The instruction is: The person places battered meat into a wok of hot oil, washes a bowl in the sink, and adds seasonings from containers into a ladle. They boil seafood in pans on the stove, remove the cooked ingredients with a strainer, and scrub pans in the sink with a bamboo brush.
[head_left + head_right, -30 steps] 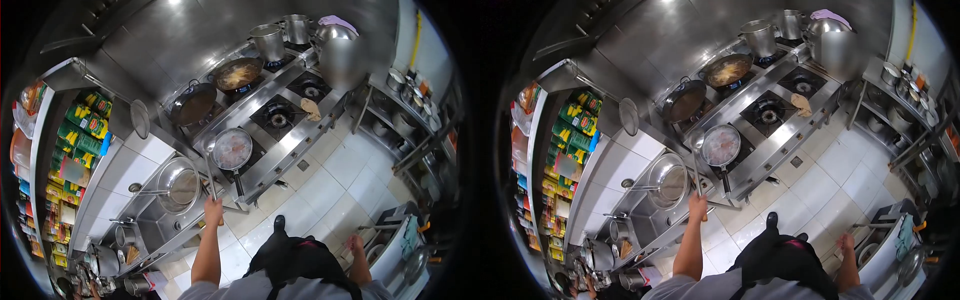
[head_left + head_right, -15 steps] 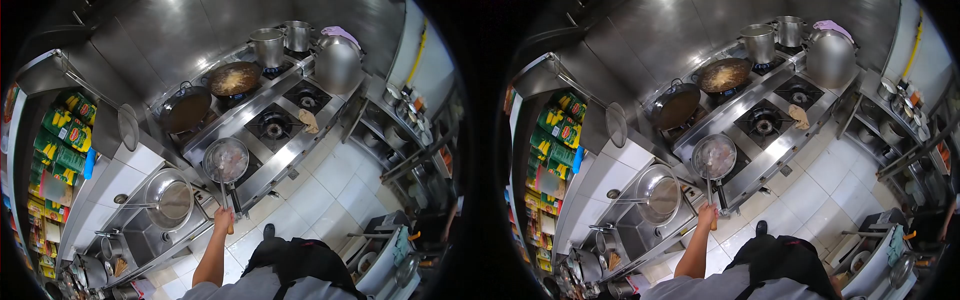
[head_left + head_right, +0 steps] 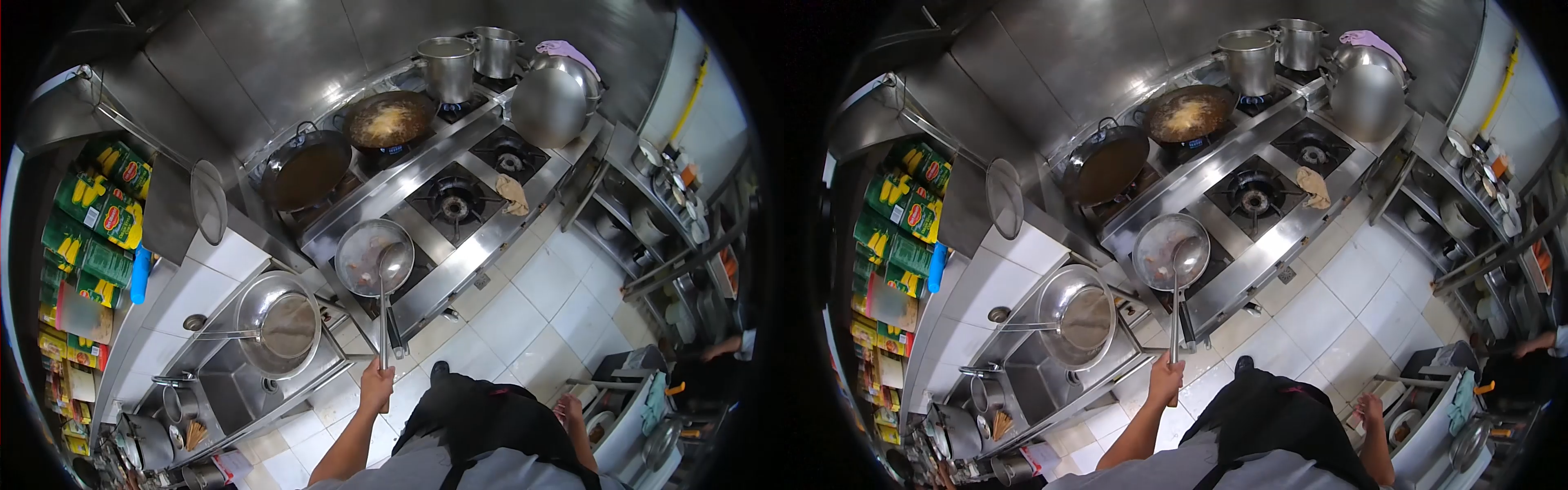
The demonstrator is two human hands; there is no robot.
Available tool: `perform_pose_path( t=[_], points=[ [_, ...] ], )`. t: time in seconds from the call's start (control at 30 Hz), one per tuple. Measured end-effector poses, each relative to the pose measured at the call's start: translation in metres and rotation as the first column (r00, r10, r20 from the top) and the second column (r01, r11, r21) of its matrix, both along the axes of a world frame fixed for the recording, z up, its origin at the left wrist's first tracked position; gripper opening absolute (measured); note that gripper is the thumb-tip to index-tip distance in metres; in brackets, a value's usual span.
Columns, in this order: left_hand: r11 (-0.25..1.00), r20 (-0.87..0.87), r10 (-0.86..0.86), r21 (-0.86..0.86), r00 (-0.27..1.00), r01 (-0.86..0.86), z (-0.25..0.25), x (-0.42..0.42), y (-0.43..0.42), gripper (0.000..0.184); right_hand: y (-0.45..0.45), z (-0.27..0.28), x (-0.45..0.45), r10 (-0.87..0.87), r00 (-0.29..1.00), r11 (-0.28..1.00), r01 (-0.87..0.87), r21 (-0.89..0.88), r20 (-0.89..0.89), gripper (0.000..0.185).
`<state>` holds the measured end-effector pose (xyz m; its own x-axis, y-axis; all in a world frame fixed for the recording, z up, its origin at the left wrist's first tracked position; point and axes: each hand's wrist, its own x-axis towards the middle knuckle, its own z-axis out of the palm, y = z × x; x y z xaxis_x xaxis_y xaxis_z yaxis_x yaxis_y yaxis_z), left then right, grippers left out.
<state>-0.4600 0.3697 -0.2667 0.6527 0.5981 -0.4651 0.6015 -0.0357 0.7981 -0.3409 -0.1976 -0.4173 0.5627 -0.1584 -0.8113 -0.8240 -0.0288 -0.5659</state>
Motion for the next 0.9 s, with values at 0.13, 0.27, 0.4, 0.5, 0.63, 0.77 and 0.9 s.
perform_pose_path(
  t=[0.13, 0.27, 0.4, 0.5, 0.63, 0.77, 0.9],
  points=[
    [0.897, -0.022, -0.079, 0.434, 0.997, 0.080, -0.019, -0.009, 0.017, 0.029, 0.012, 0.005, 0.003, -0.009, 0.999, 1.000, 0.008, -0.026, -0.036, 0.022],
    [0.789, -0.132, -0.048, 0.603, 0.990, 0.119, -0.001, -0.008, 0.030, 0.051, -0.003, 0.009, -0.026, 0.109, 0.992, 0.994, -0.109, 0.006, -0.066, 0.018],
    [0.769, 0.065, -0.036, 0.639, 0.997, -0.014, -0.038, 0.021, 0.045, 0.045, -0.006, 0.017, -0.061, 0.056, 0.982, 0.991, -0.077, -0.111, -0.180, 0.018],
    [0.920, 0.414, 0.336, -0.336, 0.846, -0.201, -0.030, 0.085, 0.029, 0.020, -0.017, -0.005, -0.091, -0.056, 0.972, 0.994, 0.033, -0.104, -0.230, 0.021],
    [0.718, 0.383, 0.455, -0.692, 0.804, -0.077, -0.046, 0.190, 0.010, 0.022, -0.070, -0.081, -0.149, -0.266, 0.947, 0.920, 0.305, 0.244, -0.179, 0.029],
    [0.760, 0.404, 0.449, -0.642, 0.797, -0.102, -0.092, 0.282, -0.009, 0.016, -0.044, -0.063, -0.138, -0.249, 0.968, 0.968, 0.248, -0.038, -0.012, 0.020],
    [0.748, 0.473, 0.342, -0.660, 0.812, 0.069, -0.124, 0.327, -0.022, 0.039, -0.012, -0.008, -0.150, -0.439, 0.895, 0.890, 0.445, -0.100, 0.075, 0.026]
  ],
)
